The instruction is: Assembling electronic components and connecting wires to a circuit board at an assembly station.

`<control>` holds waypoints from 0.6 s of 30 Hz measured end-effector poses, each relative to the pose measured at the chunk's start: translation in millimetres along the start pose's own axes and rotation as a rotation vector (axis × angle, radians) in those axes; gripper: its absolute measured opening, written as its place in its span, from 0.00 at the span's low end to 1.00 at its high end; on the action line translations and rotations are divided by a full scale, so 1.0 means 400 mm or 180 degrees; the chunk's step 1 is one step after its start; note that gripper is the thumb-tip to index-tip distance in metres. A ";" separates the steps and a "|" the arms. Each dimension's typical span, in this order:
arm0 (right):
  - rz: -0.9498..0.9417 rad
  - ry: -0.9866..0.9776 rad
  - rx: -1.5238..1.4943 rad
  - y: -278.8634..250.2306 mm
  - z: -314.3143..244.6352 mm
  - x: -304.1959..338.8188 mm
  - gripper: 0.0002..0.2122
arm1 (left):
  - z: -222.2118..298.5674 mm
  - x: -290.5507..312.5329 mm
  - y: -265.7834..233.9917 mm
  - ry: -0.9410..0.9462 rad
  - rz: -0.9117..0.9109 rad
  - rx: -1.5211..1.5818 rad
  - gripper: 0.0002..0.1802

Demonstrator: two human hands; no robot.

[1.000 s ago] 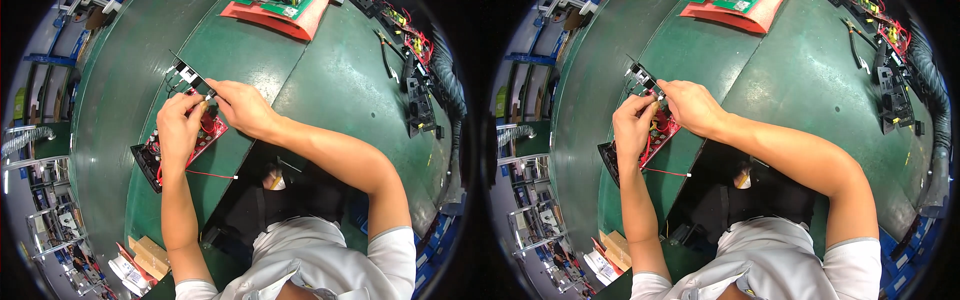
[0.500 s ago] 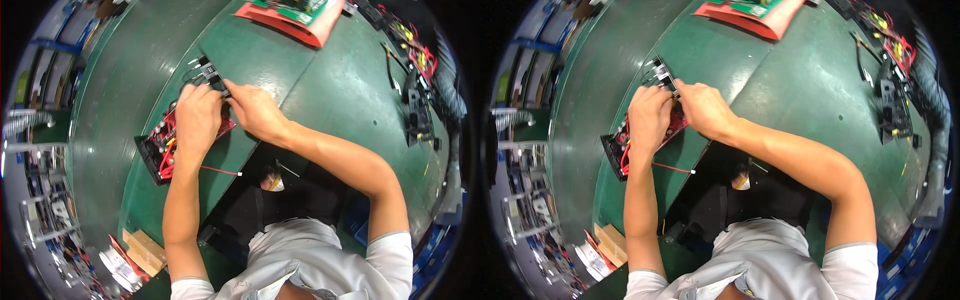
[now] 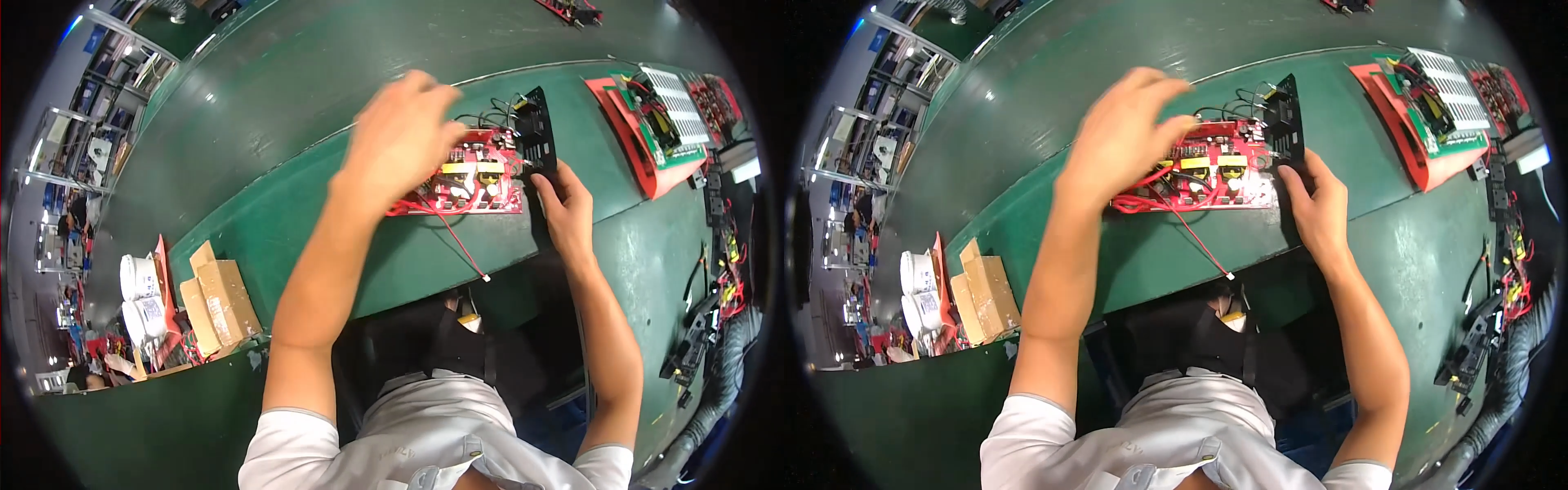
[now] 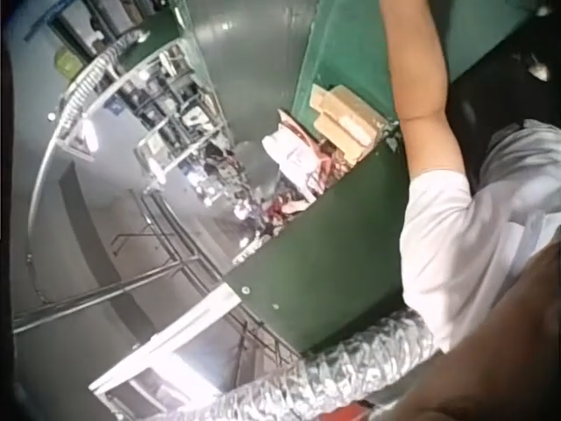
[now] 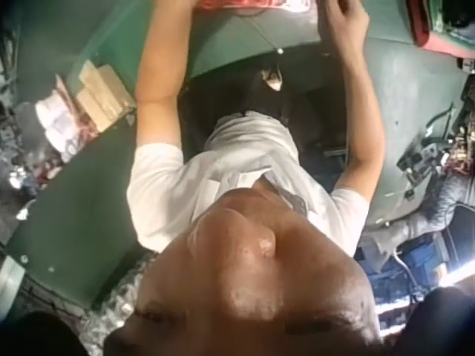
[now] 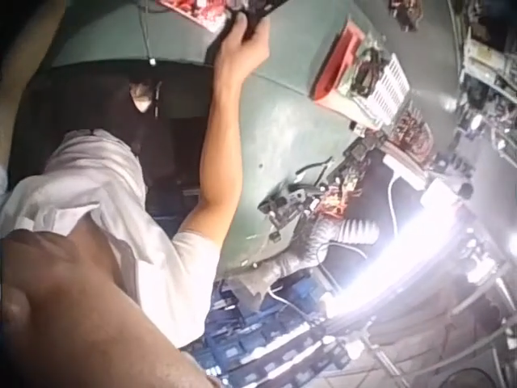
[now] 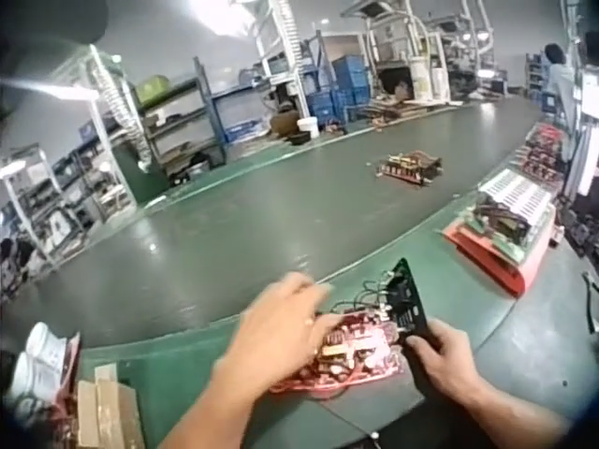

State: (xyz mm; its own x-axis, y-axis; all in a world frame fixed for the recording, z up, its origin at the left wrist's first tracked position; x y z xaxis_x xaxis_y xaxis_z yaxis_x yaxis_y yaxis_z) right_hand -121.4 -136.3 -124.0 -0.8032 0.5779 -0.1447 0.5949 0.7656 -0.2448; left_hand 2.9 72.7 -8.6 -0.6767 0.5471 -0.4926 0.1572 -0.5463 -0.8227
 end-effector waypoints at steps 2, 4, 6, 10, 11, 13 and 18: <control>-0.0027 -0.0061 0.0025 0.010 -0.013 0.005 0.15 | -0.072 0.043 -0.053 -0.0608 -0.0252 -0.0449 0.31; -0.0098 -0.0080 -0.0013 0.004 -0.015 0.002 0.13 | -0.125 0.081 -0.073 -0.1109 -0.0644 -0.0636 0.41; -0.0083 -0.0023 -0.0076 0.006 -0.014 0.003 0.12 | -0.179 0.116 -0.053 -0.0984 -0.1088 0.0117 0.43; 0.0040 -0.0164 0.0376 -0.065 0.073 -0.041 0.19 | -0.158 0.146 0.021 -0.1321 -0.0860 0.0535 0.46; -0.0112 -0.0059 0.0139 -0.063 0.061 -0.044 0.18 | -0.149 0.143 0.008 -0.1512 -0.0964 0.0685 0.46; -0.0051 -0.0151 0.0196 -0.097 0.113 -0.071 0.15 | -0.155 0.144 0.016 -0.1576 -0.0885 0.0988 0.47; -0.0221 0.0272 -0.0045 -0.137 0.167 -0.112 0.10 | -0.164 0.173 -0.002 -0.1597 -0.0807 0.1018 0.46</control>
State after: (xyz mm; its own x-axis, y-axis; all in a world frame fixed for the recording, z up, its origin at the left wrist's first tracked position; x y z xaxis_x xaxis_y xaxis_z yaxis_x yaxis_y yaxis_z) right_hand -120.0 -222.9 -168.1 -0.8373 0.5448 -0.0453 0.5388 0.8082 -0.2376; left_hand 3.1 152.7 -60.6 -0.9308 0.3635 -0.0381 -0.2213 -0.6435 -0.7328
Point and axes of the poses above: each hand's wrist, its own x-axis away from the middle knuckle, its own y-axis out of the palm, z = x × y, the point moved 1 cm from there along -x, towards the middle knuckle, and after that the axes turned 11 degrees about z, right-handed, at the moved point
